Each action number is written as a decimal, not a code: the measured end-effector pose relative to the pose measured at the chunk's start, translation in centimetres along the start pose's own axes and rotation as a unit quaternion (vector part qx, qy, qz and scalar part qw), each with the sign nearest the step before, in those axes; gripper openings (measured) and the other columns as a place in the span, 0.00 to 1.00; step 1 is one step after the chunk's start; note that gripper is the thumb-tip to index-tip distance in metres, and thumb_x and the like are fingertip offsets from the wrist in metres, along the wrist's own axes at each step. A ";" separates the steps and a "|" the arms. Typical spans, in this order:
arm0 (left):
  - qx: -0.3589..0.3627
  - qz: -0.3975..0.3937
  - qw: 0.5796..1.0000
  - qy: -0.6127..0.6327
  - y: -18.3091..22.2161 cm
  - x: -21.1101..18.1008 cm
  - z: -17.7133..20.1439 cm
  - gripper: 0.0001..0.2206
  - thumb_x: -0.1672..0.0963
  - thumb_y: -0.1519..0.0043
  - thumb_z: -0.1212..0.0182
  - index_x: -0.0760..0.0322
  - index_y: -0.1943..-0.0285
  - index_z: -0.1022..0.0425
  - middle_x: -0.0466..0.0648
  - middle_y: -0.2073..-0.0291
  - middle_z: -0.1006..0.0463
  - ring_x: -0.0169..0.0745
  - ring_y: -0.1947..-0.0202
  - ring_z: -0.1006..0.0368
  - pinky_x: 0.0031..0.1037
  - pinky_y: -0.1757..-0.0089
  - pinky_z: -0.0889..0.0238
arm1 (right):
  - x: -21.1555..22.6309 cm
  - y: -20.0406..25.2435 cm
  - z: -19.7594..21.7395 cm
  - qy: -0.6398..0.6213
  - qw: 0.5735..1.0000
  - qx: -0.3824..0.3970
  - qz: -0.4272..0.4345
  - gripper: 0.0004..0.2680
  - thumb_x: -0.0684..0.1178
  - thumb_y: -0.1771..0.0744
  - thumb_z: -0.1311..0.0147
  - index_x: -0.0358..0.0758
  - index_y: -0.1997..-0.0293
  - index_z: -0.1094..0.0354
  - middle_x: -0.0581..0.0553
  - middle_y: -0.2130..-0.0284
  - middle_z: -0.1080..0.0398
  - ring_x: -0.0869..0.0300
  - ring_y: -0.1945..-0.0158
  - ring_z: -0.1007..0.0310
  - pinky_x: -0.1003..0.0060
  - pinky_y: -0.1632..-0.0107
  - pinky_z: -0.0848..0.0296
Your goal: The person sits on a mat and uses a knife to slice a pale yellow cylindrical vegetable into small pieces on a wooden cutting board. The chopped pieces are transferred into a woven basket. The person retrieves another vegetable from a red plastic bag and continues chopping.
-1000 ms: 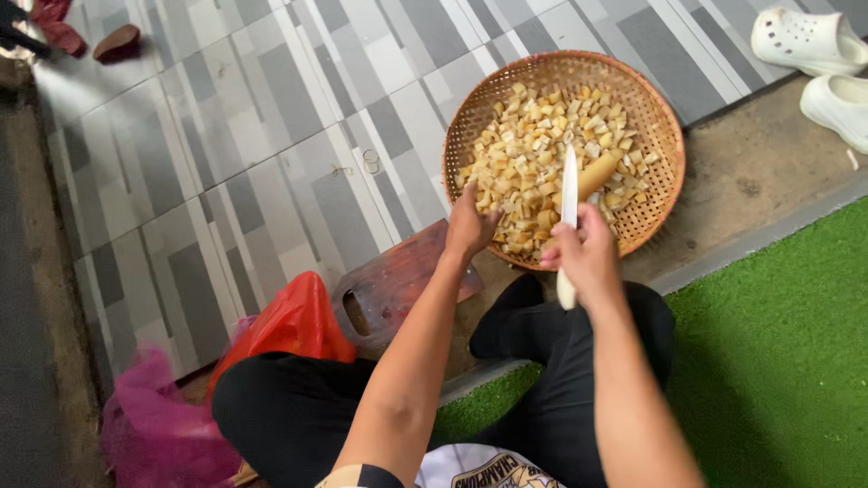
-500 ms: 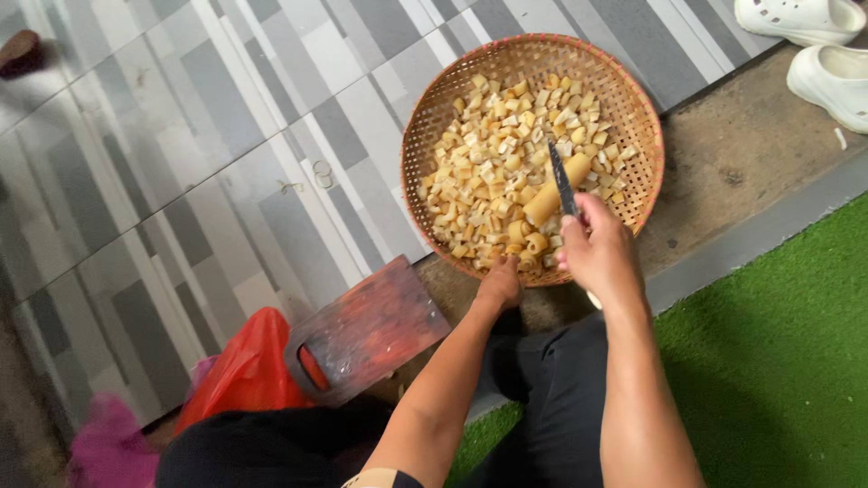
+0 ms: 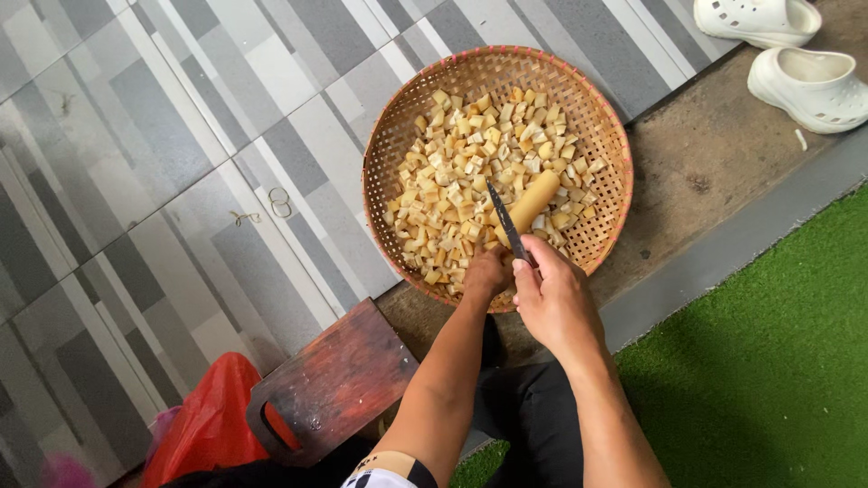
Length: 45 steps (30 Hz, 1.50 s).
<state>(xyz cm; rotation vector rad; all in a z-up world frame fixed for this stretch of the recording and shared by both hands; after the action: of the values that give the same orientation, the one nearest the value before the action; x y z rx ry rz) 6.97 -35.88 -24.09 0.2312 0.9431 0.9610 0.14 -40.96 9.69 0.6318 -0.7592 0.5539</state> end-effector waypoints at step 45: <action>-0.198 -0.180 0.955 -0.125 32.5 12.9 23.1 0.28 0.61 0.47 0.32 0.48 0.35 0.29 0.46 0.35 0.31 0.56 0.41 0.33 0.40 0.42 0.34 | -0.8 13.1 -20.0 0.296 0.907 0.226 0.197 0.10 0.46 0.31 0.52 0.35 0.46 0.33 0.28 0.63 0.23 0.37 0.57 0.22 0.45 0.50 0.26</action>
<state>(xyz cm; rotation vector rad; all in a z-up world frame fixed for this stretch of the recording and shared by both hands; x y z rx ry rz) 8.34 -1.71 0.14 -0.1546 0.5201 0.7399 0.06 -18.37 2.01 0.6839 -0.1659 1.2544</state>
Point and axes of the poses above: each hand's wrist, its own y-axis away from the middle knuckle, its own z-axis out of the back of the hand, x = y × z, the point moved 10 cm from there along -y, towards the middle knuckle
